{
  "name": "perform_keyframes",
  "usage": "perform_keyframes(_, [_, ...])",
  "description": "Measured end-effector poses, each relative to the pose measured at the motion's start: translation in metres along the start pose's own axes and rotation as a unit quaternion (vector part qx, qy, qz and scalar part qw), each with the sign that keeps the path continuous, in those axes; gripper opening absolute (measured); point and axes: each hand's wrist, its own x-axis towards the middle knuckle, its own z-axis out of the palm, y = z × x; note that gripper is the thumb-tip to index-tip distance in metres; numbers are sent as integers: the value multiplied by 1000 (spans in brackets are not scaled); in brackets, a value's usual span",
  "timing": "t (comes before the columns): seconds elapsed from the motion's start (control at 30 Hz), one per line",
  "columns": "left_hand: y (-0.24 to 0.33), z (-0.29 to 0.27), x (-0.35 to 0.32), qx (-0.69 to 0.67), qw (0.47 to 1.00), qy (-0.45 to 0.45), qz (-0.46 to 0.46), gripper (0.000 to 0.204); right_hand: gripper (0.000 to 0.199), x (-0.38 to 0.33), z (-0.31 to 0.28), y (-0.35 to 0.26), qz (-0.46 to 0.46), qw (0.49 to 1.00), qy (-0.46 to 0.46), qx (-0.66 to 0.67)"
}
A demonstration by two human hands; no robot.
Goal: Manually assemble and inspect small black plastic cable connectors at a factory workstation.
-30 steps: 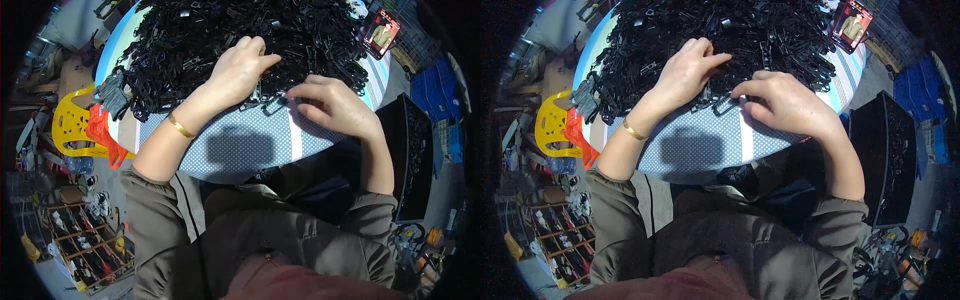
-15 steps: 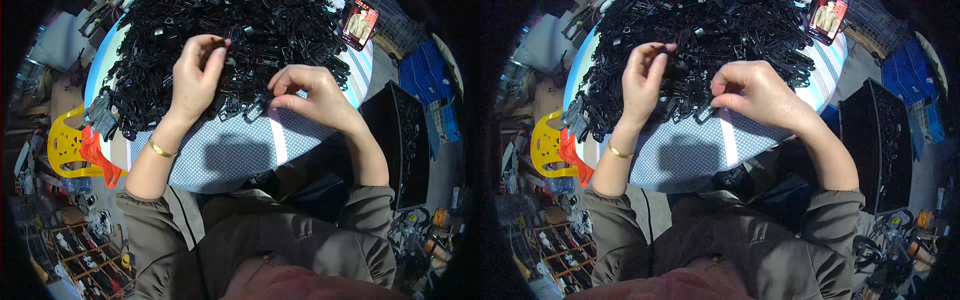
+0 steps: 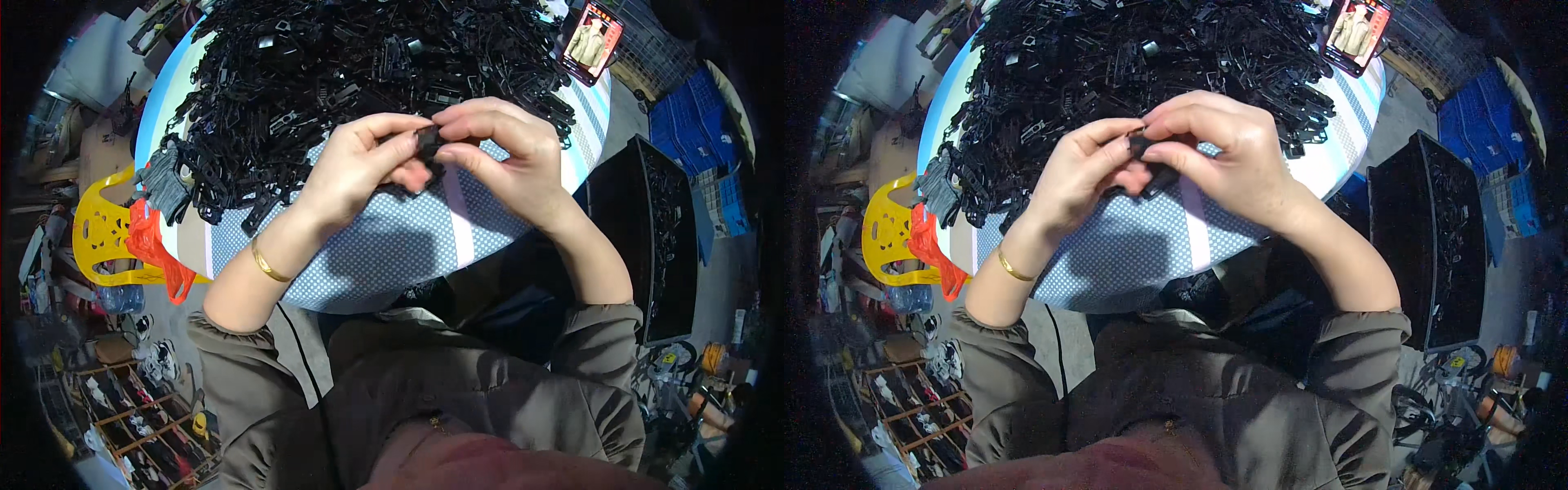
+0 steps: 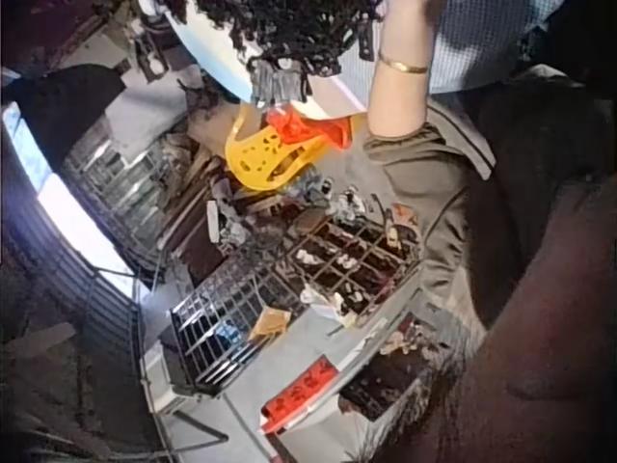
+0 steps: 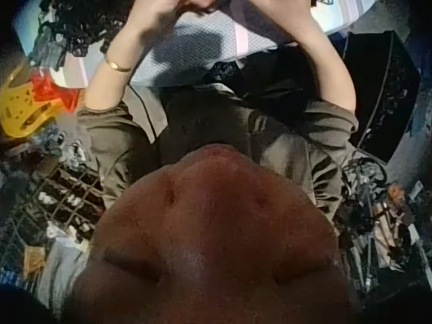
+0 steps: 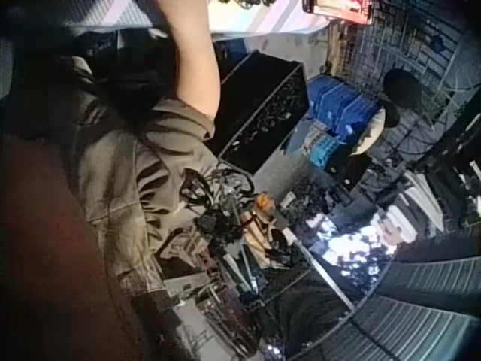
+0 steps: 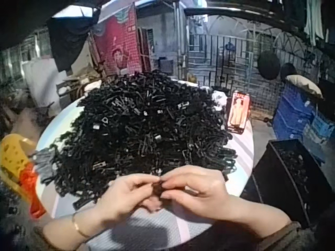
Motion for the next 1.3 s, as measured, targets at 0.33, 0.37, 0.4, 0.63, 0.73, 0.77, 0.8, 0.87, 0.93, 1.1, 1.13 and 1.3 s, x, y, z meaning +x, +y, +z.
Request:
perform_keyframes(0.33, [3, -2, 0, -157, 987, -29, -23, 39, 13, -3, 4, 10, 35, 998, 38, -40])
perform_keyframes(0.37, [3, 0, -1, -123, 992, -26, -9, 40, 13, -4, 6, 8, 31, 997, 46, -47])
perform_keyframes(0.4, [3, 1, -3, -124, 992, -27, -10, 40, 13, -4, 8, 7, 28, 997, 54, -53])
perform_keyframes(0.63, [1, 1, -3, -58, 998, -25, -1, 41, 15, -1, 11, 6, -68, 988, 53, -125])
perform_keyframes(0.73, [-1, 1, -3, -78, 996, -36, 6, 41, 16, -2, 13, 6, -66, 988, 69, -124])
perform_keyframes(0.77, [-2, 1, -3, -78, 996, -39, 12, 40, 16, -2, 14, 6, -66, 988, 68, -124])
perform_keyframes(0.8, [-1, 1, -3, -78, 996, -39, 12, 40, 17, -2, 15, 6, -70, 987, 64, -128])
perform_keyframes(0.87, [0, 3, -3, -93, 995, -45, 6, 40, 18, -3, 16, 6, -75, 987, 59, -132])
perform_keyframes(0.93, [-4, -1, -2, -112, 993, -46, 3, 41, 19, -3, 18, 6, -88, 980, 51, -170])
perform_keyframes(1.1, [-4, -5, -1, -130, 989, -63, -3, 42, 19, -1, 16, 11, -108, 976, 46, -181])
perform_keyframes(1.13, [-4, -4, 0, -124, 990, -67, 7, 42, 19, -2, 16, 11, -106, 978, 47, -172])
perform_keyframes(1.3, [-2, 1, -2, -121, 990, -65, 23, 41, 21, -1, 17, 14, -125, 978, 48, -158])
